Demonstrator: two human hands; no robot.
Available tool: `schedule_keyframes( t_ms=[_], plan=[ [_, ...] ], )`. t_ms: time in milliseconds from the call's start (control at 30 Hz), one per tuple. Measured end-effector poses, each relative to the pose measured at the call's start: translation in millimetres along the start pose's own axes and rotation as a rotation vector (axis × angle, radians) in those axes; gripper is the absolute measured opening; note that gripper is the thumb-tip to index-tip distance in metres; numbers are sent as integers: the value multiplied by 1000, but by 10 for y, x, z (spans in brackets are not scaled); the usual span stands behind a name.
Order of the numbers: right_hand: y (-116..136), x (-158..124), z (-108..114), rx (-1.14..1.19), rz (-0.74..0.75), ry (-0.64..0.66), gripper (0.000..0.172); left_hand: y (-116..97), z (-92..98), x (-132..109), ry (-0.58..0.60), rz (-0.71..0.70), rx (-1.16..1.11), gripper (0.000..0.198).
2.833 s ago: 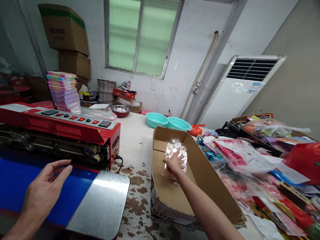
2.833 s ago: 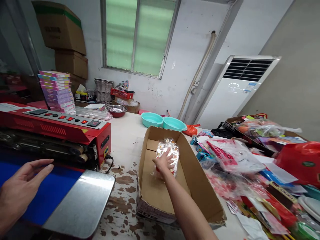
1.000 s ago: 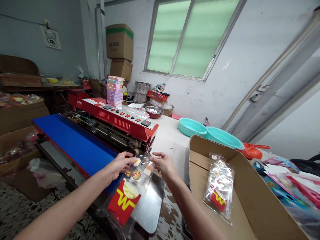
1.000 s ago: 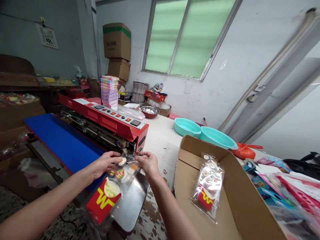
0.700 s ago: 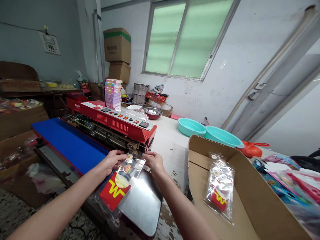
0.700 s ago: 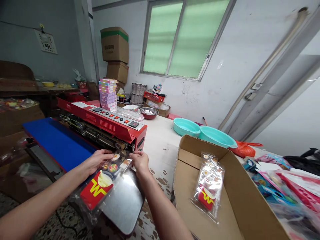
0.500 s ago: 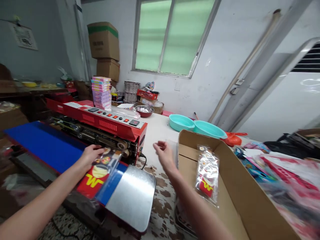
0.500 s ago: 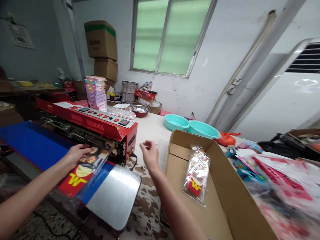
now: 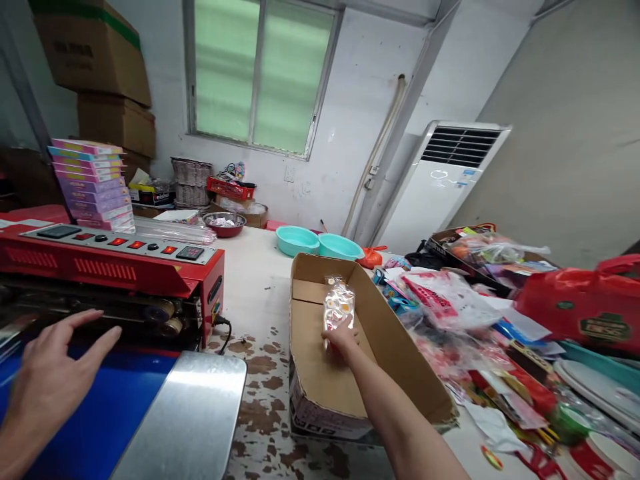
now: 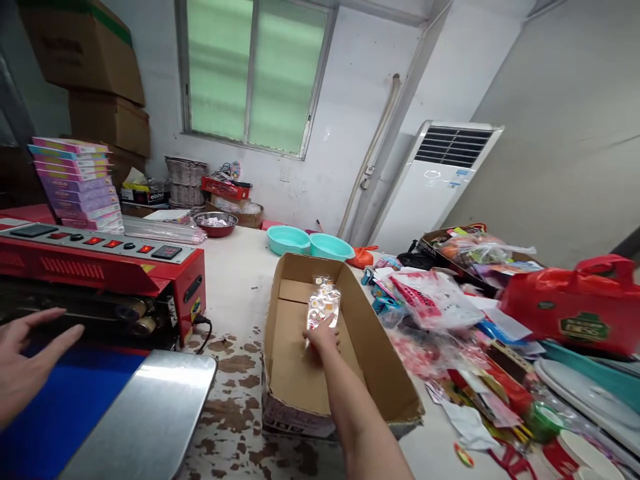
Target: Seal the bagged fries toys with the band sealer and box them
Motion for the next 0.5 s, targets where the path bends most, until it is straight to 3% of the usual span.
schedule_keyframes(
  t_ms=[67,200,333,433,500],
  plan=[
    [98,-7,73,-30,3,-16,115,-176,-37,-140,13,-25,25,40],
    [570,-205,430,-68,127,-87,116,-240,-60,-274,39,-7,-109,37],
    [1305,-879,716,-74,463,-172,116,-480,-229,-395,115,-89,-437,44],
    [1718,-1610,564,-30,733,-82,112,-895,-452,-521,247,-202,-697,51],
    [1859,-2108,296,25,901,33,110,-1162,-704,-615,461,-188,-881,62]
  ],
)
Point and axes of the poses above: each hand's wrist, its own x-axis towards the middle knuckle, its own z-axis out of the back of the hand, y = z × x, the point moved 9 cm from there along x, towards the middle knuckle, and after that the axes turned 15 degrees about y, right-handed, at the moved point
